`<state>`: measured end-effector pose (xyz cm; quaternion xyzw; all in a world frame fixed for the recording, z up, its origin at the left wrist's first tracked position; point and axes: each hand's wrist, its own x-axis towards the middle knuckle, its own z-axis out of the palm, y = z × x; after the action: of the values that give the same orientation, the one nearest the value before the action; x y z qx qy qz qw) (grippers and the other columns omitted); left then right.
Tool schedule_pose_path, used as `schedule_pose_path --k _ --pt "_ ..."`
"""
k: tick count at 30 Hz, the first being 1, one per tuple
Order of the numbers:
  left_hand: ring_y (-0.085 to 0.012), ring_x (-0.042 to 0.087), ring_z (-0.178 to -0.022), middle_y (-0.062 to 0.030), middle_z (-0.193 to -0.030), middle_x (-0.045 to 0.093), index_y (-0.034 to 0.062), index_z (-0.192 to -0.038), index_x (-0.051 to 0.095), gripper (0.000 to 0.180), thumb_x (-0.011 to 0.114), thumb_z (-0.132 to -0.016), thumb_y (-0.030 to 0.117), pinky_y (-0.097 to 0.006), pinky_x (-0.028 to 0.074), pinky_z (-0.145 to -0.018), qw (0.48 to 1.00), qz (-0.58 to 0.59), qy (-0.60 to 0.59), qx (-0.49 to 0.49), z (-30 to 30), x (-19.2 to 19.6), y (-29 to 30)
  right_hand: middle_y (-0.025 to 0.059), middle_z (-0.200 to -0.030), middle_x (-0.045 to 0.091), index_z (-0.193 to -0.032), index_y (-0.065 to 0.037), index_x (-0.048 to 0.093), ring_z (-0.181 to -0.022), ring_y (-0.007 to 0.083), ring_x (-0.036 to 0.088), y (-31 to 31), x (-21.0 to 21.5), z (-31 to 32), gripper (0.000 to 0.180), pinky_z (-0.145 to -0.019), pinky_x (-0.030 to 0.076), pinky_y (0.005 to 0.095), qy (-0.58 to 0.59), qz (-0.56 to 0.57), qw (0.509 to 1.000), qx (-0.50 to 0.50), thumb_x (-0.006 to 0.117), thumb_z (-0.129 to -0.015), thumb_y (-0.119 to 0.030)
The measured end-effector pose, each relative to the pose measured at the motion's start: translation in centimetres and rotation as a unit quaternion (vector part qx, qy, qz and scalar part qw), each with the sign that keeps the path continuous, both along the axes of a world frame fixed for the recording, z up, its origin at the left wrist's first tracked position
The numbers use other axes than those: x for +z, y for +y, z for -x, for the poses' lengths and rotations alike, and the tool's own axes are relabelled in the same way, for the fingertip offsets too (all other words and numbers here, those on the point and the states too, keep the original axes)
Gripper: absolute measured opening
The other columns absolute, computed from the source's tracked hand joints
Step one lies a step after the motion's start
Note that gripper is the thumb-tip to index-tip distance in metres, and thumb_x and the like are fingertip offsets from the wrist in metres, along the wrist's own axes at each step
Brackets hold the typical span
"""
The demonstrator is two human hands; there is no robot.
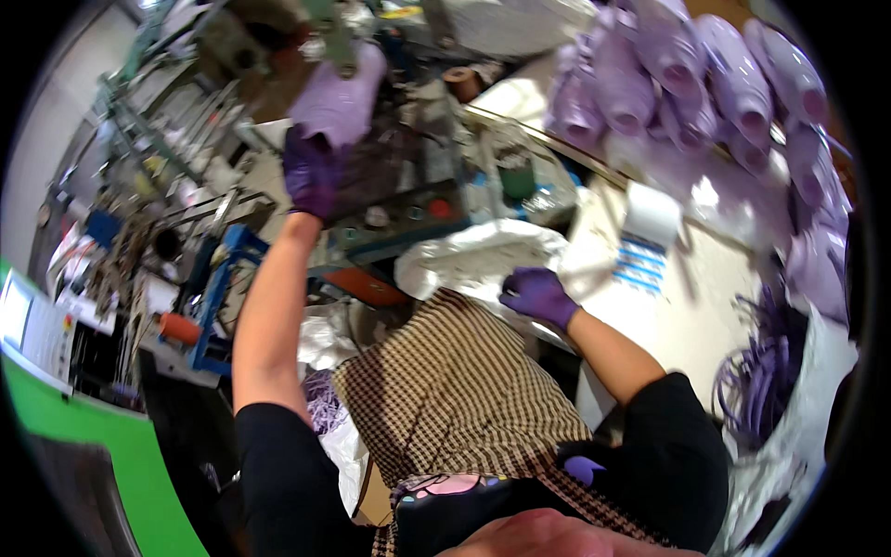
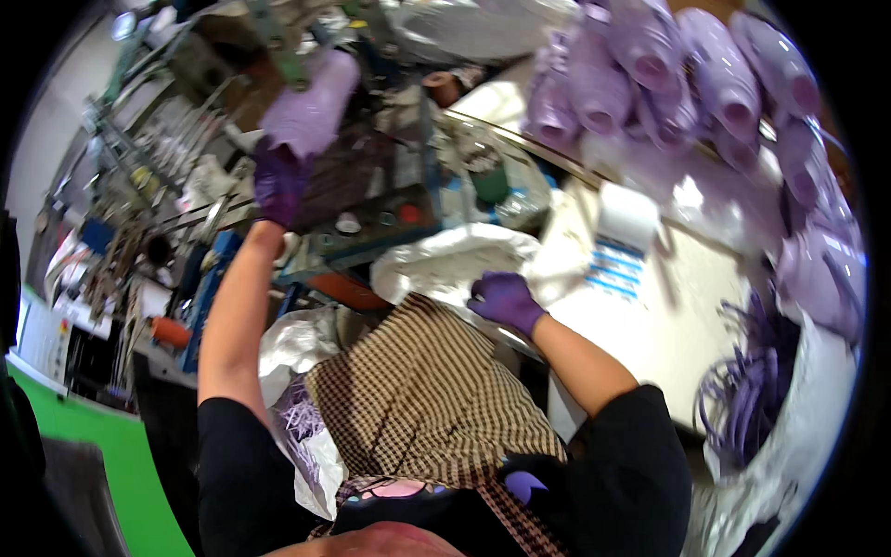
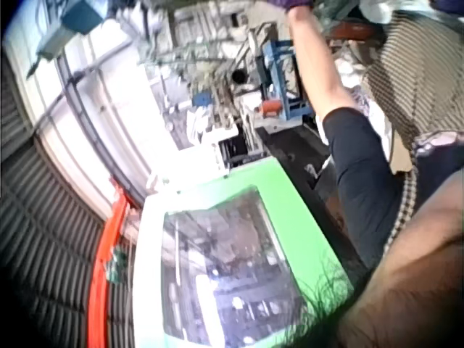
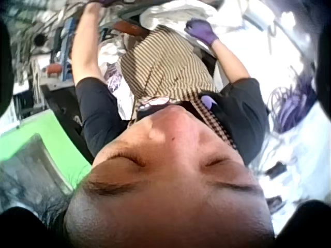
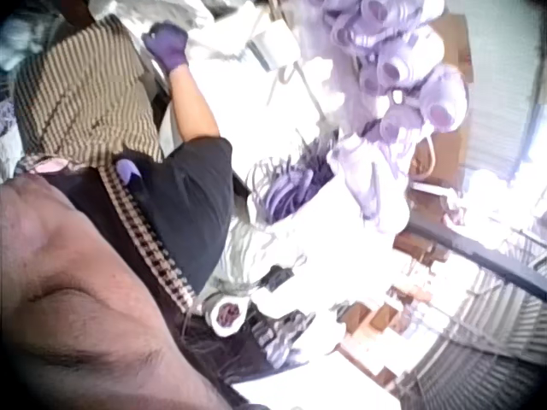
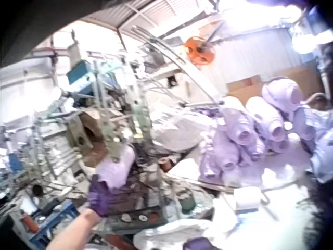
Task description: The person assembles purple water bottles by attaching handles and lids. They pick up a bottle, attach a handle, place the bottle on a machine, retrieve a lid, and screw it onto the bottle. The person repeats this process for multiple bottles, placing finished units on a nearby table.
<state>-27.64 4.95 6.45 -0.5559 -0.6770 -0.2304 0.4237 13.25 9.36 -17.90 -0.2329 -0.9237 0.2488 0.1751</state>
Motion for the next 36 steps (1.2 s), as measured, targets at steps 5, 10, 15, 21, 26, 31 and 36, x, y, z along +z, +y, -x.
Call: schedule_pose_path --k 5,10,15,21,26,31,36 --pt "-0.0347 0.065 -0.109 -0.0252 -0.13 0.06 -0.0043 -0.141 0.047 0.086 0.08 -0.082 0.049 -0.039 0.052 -0.094 0.987 -0.011 0.161 0.014 2.4 -0.3 -5.4 0.0156 -0.091 0.067 -0.089 -0.01 0.073 -0.086 0.0358 0.067 -0.2 -0.4 0.8 0.035 -0.076 0.051 0.0486 -0.009 0.019 0.999 0.029 0.061 -0.087 -0.043" --pt "-0.0343 0.043 -0.138 -0.0242 -0.148 0.046 -0.0052 -0.148 0.039 0.066 0.071 -0.094 0.017 -0.042 0.03 -0.117 0.952 0.026 -0.245 -0.181 -13.1 -5.7 -11.8 0.014 -0.095 0.068 -0.089 -0.01 0.074 -0.088 0.0328 0.067 -0.4 0.5 0.4 0.036 -0.079 0.053 0.0442 -0.025 0.003 1.0 0.01 0.057 -0.088 -0.042" --pt "-0.0255 0.058 -0.123 -0.0128 -0.131 0.061 0.0011 -0.132 0.059 0.043 0.071 -0.093 0.015 -0.036 0.045 -0.102 0.904 0.139 -0.354 -0.197 -14.4 -18.8 -16.8 0.0157 -0.095 0.068 -0.095 -0.011 0.075 -0.09 0.0336 0.067 -0.6 2.2 0.0 0.039 -0.081 0.053 0.0451 -0.017 0.051 0.999 -0.009 0.057 -0.088 -0.044" --pt "-0.0224 0.065 -0.102 -0.0112 -0.113 0.069 -0.0023 -0.114 0.068 0.024 0.064 -0.099 0.016 -0.033 0.05 -0.091 0.838 0.152 -0.465 -0.242 -13.4 -20.1 -16.2 0.0148 -0.093 0.068 -0.091 -0.011 0.074 -0.09 0.0334 0.068 -0.3 1.3 0.0 0.032 -0.08 0.053 0.0443 0.088 0.047 0.995 0.001 0.061 -0.087 -0.039" --pt "-0.0191 0.065 -0.097 -0.0111 -0.107 0.071 -0.0043 -0.115 0.067 0.027 0.063 -0.099 0.018 -0.032 0.05 -0.089 0.764 0.167 -0.576 -0.239 -12.2 -21.4 -14.0 0.0136 -0.1 0.065 -0.099 -0.009 0.074 -0.085 0.0327 0.065 -1.4 3.4 -3.6 0.023 -0.079 0.053 0.0436 0.245 0.076 0.967 -0.01 0.07 -0.086 -0.028" --pt "-0.0181 0.066 -0.094 -0.0115 -0.104 0.071 -0.0058 -0.112 0.067 0.024 0.063 -0.098 0.014 -0.031 0.05 -0.087 0.766 0.179 -0.549 -0.281 -12.6 -23.2 -14.0 0.01 -0.091 0.064 -0.091 -0.014 0.071 -0.089 0.0293 0.062 -6.2 8.9 -16.5 0.019 -0.087 0.047 0.0448 0.017 -0.262 0.956 -0.13 0.074 -0.078 -0.026" --pt "-0.019 0.066 -0.092 -0.012 -0.102 0.072 -0.006 -0.108 0.068 0.024 0.063 -0.098 0.014 -0.031 0.05 -0.085 0.765 0.205 -0.55 -0.264 -12.9 -22.7 -14.6 0.0059 -0.098 0.067 -0.099 -0.018 0.075 -0.109 0.0311 0.062 -10.1 10.3 -29.0 0.018 -0.096 0.046 0.0435 -0.493 -0.109 0.746 -0.435 0.068 -0.082 -0.024"
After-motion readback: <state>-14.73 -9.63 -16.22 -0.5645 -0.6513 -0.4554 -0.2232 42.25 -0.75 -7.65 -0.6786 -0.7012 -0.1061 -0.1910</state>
